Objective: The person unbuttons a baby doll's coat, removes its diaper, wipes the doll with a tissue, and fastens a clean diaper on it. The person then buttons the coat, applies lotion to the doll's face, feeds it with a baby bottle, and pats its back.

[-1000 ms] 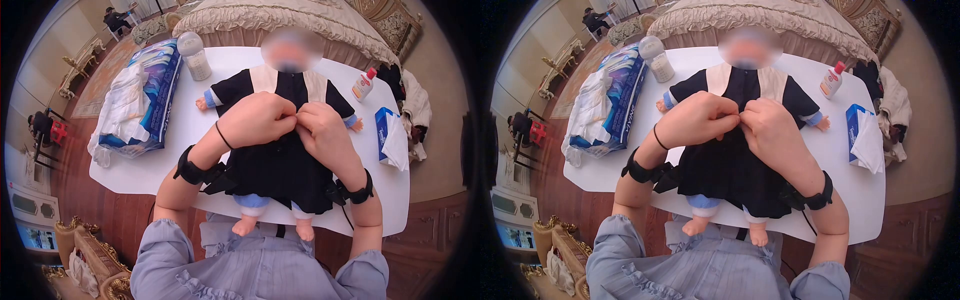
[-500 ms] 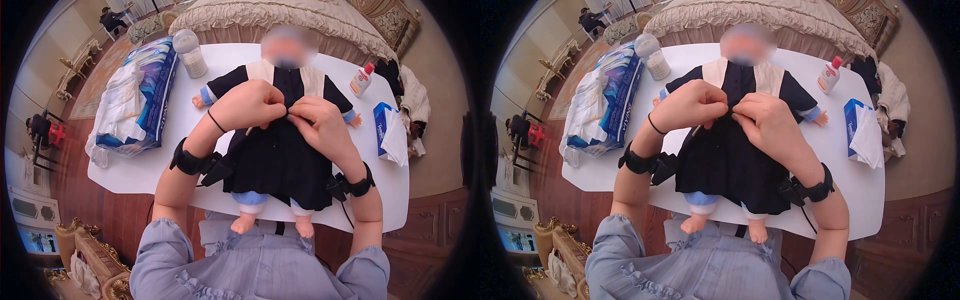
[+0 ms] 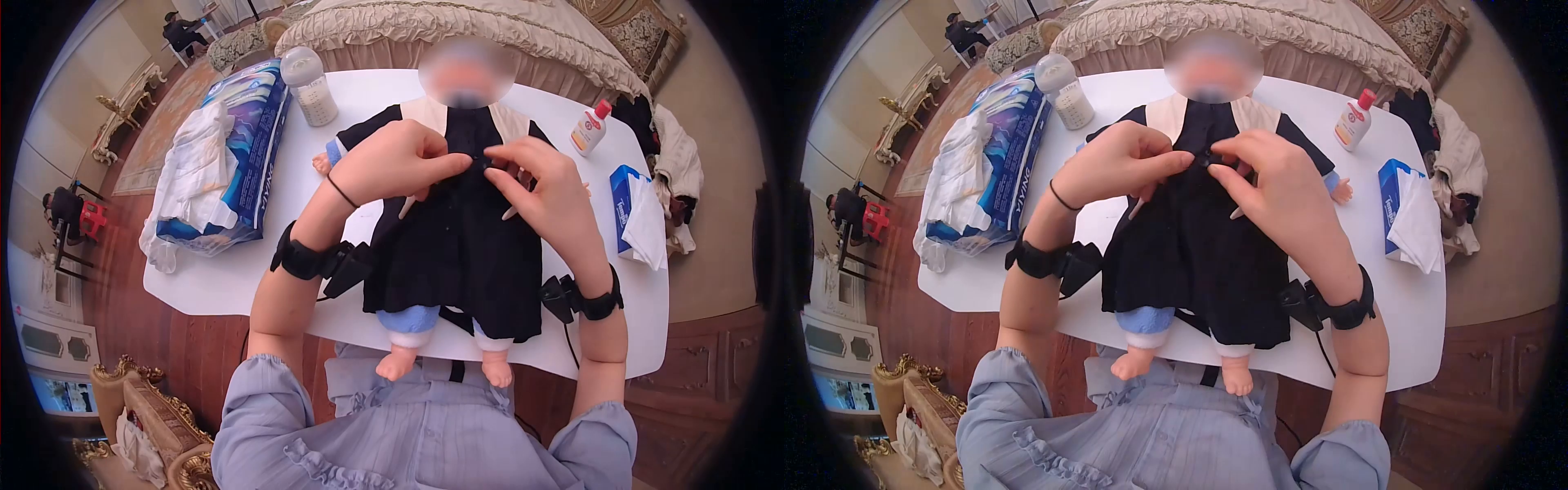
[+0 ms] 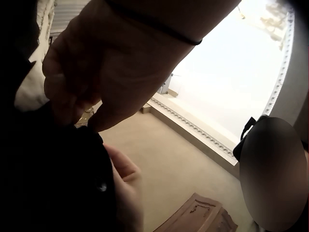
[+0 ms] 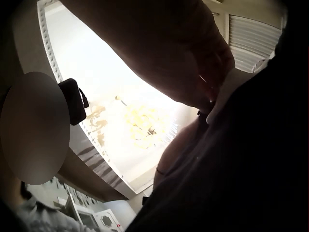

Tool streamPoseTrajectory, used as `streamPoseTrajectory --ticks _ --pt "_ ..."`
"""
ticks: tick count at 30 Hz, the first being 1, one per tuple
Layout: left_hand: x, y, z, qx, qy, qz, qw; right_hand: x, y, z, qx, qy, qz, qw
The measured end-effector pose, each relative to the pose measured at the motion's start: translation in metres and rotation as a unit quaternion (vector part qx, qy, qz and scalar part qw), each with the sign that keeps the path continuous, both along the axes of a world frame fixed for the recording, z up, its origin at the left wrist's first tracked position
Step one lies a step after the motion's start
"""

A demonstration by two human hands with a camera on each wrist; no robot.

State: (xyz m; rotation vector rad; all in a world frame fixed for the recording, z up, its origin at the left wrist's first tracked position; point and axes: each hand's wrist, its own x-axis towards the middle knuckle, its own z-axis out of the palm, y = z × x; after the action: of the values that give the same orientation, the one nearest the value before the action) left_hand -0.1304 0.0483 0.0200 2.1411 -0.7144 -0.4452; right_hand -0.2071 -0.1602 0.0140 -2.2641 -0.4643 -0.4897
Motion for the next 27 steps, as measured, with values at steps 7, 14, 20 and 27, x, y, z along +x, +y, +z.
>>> streamPoseTrajectory --ticks 7,14,20,27 --pt "-0.060 0.001 0.019 0.065 -0.278 0.001 0.959 -0.020 0.008 0.013 -0.041 -0.130 -0.025 0.990" --pt "-0.068 0.007 -0.019 -0.011 -0.309 0.034 0.950 -0.039 0.025 -0.001 -0.127 -0.102 0.046 0.986" --pt "-0.081 0.011 -0.021 -0.100 -0.237 0.042 0.965 -0.036 0.025 -0.018 -0.099 -0.118 0.050 0.987" --pt "-0.070 0.014 -0.028 -0.199 -0.058 -0.013 0.978 -0.041 0.027 -0.013 -0.082 -0.144 0.101 0.981"
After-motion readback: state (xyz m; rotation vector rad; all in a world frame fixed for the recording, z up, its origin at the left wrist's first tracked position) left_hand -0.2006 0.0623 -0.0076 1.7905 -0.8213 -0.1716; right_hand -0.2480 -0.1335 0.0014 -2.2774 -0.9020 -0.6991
